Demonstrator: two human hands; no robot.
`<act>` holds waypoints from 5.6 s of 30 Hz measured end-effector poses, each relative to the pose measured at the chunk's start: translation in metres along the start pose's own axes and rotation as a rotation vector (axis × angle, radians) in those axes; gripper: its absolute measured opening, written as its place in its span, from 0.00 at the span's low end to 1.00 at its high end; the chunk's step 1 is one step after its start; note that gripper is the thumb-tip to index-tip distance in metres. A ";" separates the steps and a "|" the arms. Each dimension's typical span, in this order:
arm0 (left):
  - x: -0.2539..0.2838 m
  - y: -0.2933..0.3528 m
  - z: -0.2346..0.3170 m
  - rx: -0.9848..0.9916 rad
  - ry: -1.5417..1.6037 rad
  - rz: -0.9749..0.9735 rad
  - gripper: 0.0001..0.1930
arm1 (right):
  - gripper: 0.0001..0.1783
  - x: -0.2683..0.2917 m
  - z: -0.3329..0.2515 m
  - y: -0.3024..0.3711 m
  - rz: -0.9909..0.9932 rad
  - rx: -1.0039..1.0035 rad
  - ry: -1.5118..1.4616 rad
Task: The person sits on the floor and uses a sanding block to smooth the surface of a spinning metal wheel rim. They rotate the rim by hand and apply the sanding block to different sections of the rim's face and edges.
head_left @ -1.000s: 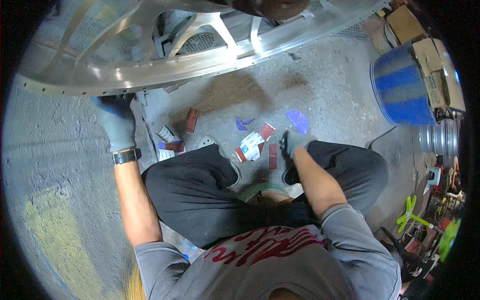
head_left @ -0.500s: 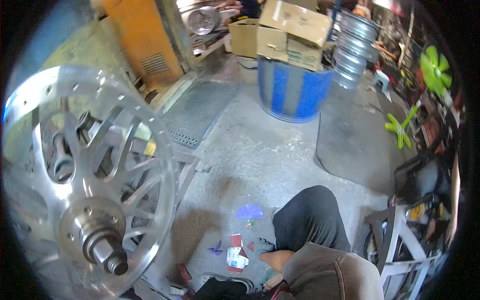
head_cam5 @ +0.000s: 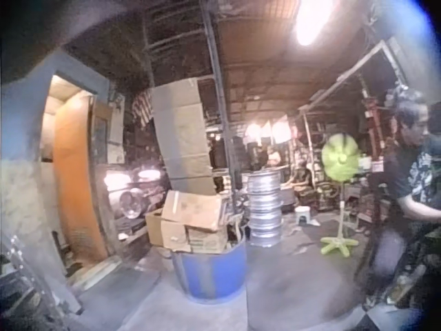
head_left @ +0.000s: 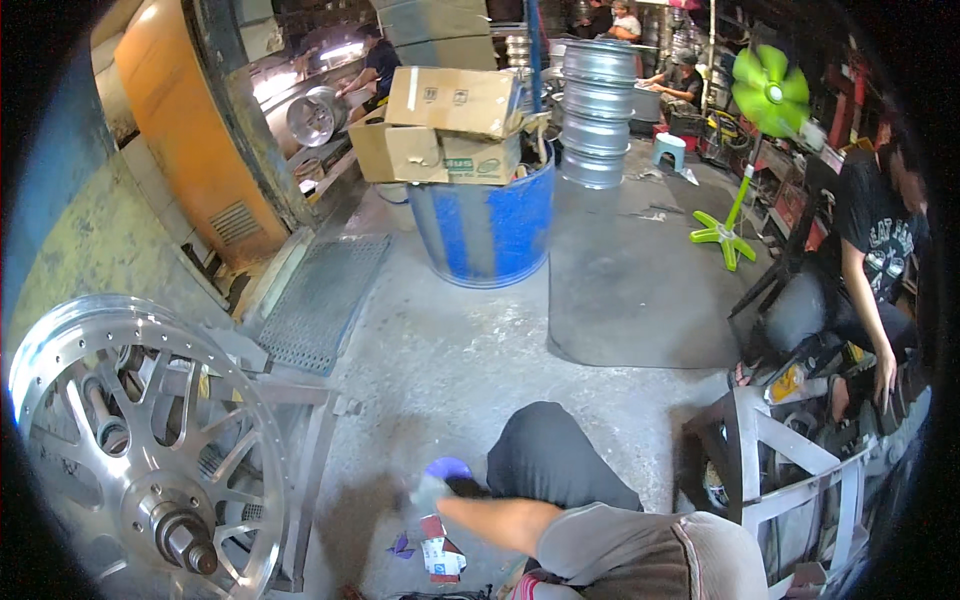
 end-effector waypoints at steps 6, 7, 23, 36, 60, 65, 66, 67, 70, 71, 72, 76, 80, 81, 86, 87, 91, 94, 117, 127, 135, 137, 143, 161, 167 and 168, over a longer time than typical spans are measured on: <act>-0.015 -0.016 0.064 -0.162 0.084 -0.051 0.32 | 0.25 0.186 -0.159 -0.151 0.440 0.215 -0.673; -0.014 -0.016 0.065 -0.170 0.079 -0.056 0.33 | 0.22 0.221 -0.194 -0.151 0.558 0.303 -0.776; -0.028 -0.018 0.032 -0.149 -0.072 -0.146 0.36 | 0.23 0.265 -0.225 -0.117 0.080 0.911 -0.027; -0.009 -0.012 0.013 -0.171 -0.180 -0.146 0.39 | 0.18 0.280 -0.241 -0.096 0.050 0.813 -0.099; 0.026 -0.005 0.038 -0.229 -0.029 0.031 0.38 | 0.16 0.165 -0.274 0.155 -0.661 1.605 0.238; -0.003 0.024 -0.019 -0.275 -0.064 -0.268 0.22 | 0.18 0.172 -0.272 0.170 -0.701 1.622 0.242; 0.001 0.018 -0.013 -0.231 0.004 -0.192 0.15 | 0.18 0.171 -0.272 0.167 -0.701 1.595 0.231; 0.001 0.019 -0.019 -0.208 -0.025 -0.197 0.15 | 0.19 0.170 -0.272 0.163 -0.702 1.567 0.220; 0.002 0.020 -0.031 -0.172 -0.096 -0.184 0.15 | 0.19 0.164 -0.270 0.145 -0.664 1.525 0.221; 0.003 0.020 -0.033 -0.176 -0.108 -0.161 0.16 | 0.20 0.162 -0.270 0.139 -0.645 1.517 0.227; 0.005 0.020 -0.034 -0.178 -0.123 -0.137 0.16 | 0.19 0.162 -0.271 0.137 -0.665 1.502 0.240; 0.007 0.016 -0.043 -0.070 -0.129 -0.193 0.17 | 0.18 0.167 -0.275 0.132 -0.697 1.468 0.247; 0.009 0.017 -0.040 -0.105 -0.102 -0.164 0.17 | 0.18 0.168 -0.276 0.132 -0.686 1.478 0.249; 0.009 0.016 -0.037 -0.128 -0.106 -0.153 0.16 | 0.17 0.167 -0.275 0.132 -0.682 1.489 0.249; 0.011 0.011 -0.019 -0.055 -0.017 -0.165 0.16 | 0.17 0.167 -0.276 0.136 -0.648 1.544 0.294; 0.011 0.010 -0.015 -0.028 0.008 -0.167 0.16 | 0.16 0.168 -0.276 0.139 -0.645 1.566 0.278; 0.003 0.010 -0.012 -0.010 0.022 -0.227 0.17 | 0.16 0.156 -0.268 0.146 -0.653 1.590 0.287; -0.006 0.018 -0.019 -0.071 0.059 -0.262 0.17 | 0.17 0.151 -0.264 0.148 -0.666 1.591 0.312; -0.006 0.023 -0.023 -0.190 0.062 -0.189 0.14 | 0.16 0.151 -0.265 0.151 -0.694 1.573 0.285; -0.004 0.018 -0.015 -0.159 0.056 -0.199 0.15 | 0.17 0.151 -0.265 0.151 -0.684 1.579 0.275; -0.005 0.023 -0.021 -0.234 0.008 -0.213 0.15 | 0.19 0.150 -0.263 0.149 -0.668 1.581 0.273; -0.006 0.026 -0.025 -0.296 -0.033 -0.192 0.16 | 0.19 0.150 -0.264 0.150 -0.678 1.581 0.279; -0.012 0.033 -0.041 -0.241 -0.020 -0.221 0.16 | 0.20 0.148 -0.263 0.149 -0.699 1.548 0.301; -0.012 0.032 -0.033 -0.358 -0.053 -0.187 0.15 | 0.18 0.147 -0.263 0.149 -0.702 1.551 0.313; -0.013 0.027 -0.035 -0.157 0.033 -0.239 0.16 | 0.18 0.145 -0.262 0.147 -0.676 1.570 0.305; -0.013 0.027 -0.034 -0.162 0.037 -0.237 0.16 | 0.18 0.146 -0.262 0.148 -0.677 1.568 0.302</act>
Point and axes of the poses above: each hand's wrist, its own y-axis away from the middle knuckle, its own x-axis out of the back of the hand, z = x × y, the point moved 8 cm from there along -y, towards the middle knuckle, and after that the axes turned 14 degrees about z, right-handed, at the moved point
